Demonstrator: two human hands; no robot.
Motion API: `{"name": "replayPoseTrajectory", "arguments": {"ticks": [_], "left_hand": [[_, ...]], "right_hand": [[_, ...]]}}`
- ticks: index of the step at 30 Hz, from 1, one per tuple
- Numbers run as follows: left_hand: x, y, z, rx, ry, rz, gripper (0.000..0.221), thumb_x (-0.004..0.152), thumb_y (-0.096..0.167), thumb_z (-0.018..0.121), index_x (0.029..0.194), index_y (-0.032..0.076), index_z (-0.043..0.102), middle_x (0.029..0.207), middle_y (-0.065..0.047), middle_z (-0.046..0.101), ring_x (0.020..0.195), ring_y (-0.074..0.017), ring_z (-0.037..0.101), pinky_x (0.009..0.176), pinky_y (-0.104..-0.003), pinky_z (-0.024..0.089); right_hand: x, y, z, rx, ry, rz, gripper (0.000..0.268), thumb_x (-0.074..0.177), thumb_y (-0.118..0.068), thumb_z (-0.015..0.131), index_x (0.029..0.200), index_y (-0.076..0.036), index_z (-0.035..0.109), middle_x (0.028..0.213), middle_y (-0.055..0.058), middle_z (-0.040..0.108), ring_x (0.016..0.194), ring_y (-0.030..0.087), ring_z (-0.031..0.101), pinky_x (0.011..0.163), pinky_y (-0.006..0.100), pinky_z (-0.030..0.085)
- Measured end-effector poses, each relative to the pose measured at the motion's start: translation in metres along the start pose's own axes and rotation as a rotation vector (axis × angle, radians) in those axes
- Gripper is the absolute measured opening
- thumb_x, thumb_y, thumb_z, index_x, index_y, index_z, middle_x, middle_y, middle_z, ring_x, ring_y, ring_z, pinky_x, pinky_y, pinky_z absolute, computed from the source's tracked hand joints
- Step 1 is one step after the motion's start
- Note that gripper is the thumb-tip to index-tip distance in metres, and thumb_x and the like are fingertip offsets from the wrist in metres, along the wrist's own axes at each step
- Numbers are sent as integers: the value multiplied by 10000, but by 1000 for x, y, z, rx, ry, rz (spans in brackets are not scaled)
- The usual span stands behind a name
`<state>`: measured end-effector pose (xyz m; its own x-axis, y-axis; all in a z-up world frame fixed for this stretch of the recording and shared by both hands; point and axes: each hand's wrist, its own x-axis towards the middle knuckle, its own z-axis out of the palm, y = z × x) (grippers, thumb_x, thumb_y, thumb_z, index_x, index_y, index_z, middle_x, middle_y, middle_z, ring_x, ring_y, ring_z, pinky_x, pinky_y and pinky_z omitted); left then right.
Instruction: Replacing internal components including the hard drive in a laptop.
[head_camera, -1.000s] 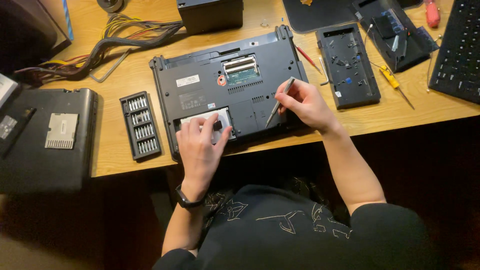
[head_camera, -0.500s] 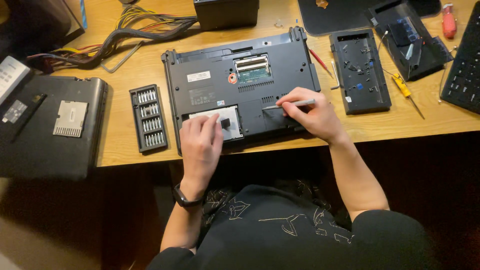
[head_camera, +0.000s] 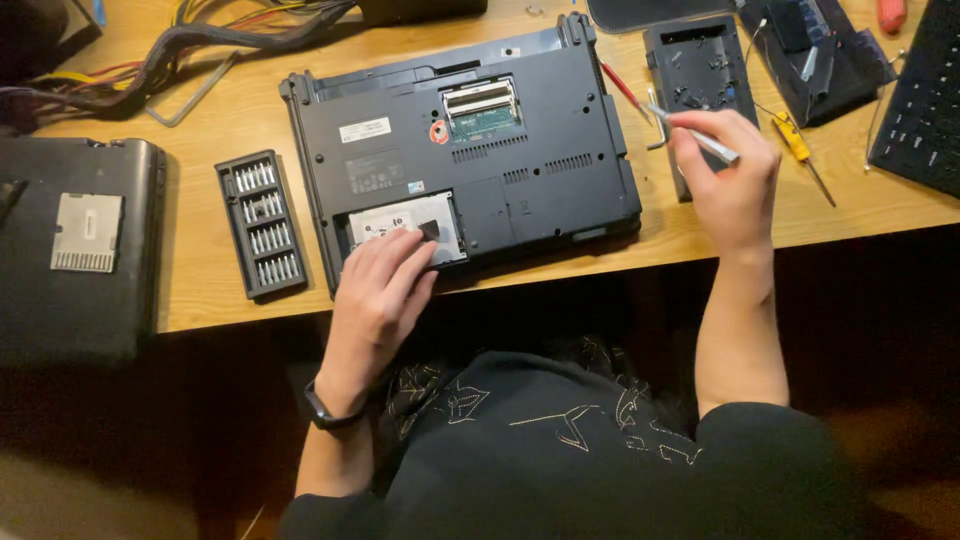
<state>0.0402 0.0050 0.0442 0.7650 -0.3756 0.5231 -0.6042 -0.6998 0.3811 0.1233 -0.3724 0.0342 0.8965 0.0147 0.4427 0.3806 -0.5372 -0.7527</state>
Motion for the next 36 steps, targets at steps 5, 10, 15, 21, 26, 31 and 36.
{"name": "replayPoseTrajectory", "arguments": {"ticks": [5,10,15,21,26,31,36], "left_hand": [[-19,-11,-8,62,53,-75,316,882,30,768,1182,-9,676,1218,-148,663,1202,-359,606,1038,-482,473],[-27,-17,-20,187,143,-155,226,901,24,768,1120,6,711,1204,-126,672,1201,-354,604,1065,-486,467],[-43,-42,-29,288,274,-354,195,939,38,757,1130,32,725,1229,-117,672,1230,-344,595,1068,-459,459],[-65,-85,-55,567,397,-508,193,976,106,735,1149,20,720,1270,-151,641,1250,-366,564,1089,-462,422],[-69,-107,-60,556,407,-570,231,1026,135,730,1208,-5,710,1295,-158,647,1242,-346,582,1085,-461,435],[-47,-94,-41,305,224,-373,258,910,233,748,1085,44,738,1158,-141,711,1101,-339,642,936,-454,490],[-59,-145,-81,430,319,-432,232,1004,256,756,1122,59,727,1112,-124,710,1052,-329,656,906,-455,504]], "right_hand": [[16,30,3,-335,-121,-236,136,1062,-38,707,1197,-30,726,1084,140,691,1082,323,642,948,396,517],[28,47,22,-590,-240,-304,179,1021,-92,728,1199,-89,741,1105,83,674,1151,300,570,999,448,416],[23,80,17,-679,-311,-344,195,1024,-134,755,1214,-105,718,1172,79,632,1200,289,540,1026,423,403],[19,106,11,-708,-334,-377,188,1039,-111,731,1221,-80,691,1203,94,602,1199,285,543,1077,402,440],[23,59,18,-560,-301,-230,211,1065,-86,671,1271,-46,695,1241,150,590,1126,319,603,1003,401,499],[24,43,22,-418,-255,-239,116,1128,-57,678,1232,-4,676,1209,173,614,1071,343,632,940,421,522],[19,50,17,-432,-249,-205,90,1168,-66,648,1233,-5,660,1169,150,628,1010,316,631,926,414,518]]}}
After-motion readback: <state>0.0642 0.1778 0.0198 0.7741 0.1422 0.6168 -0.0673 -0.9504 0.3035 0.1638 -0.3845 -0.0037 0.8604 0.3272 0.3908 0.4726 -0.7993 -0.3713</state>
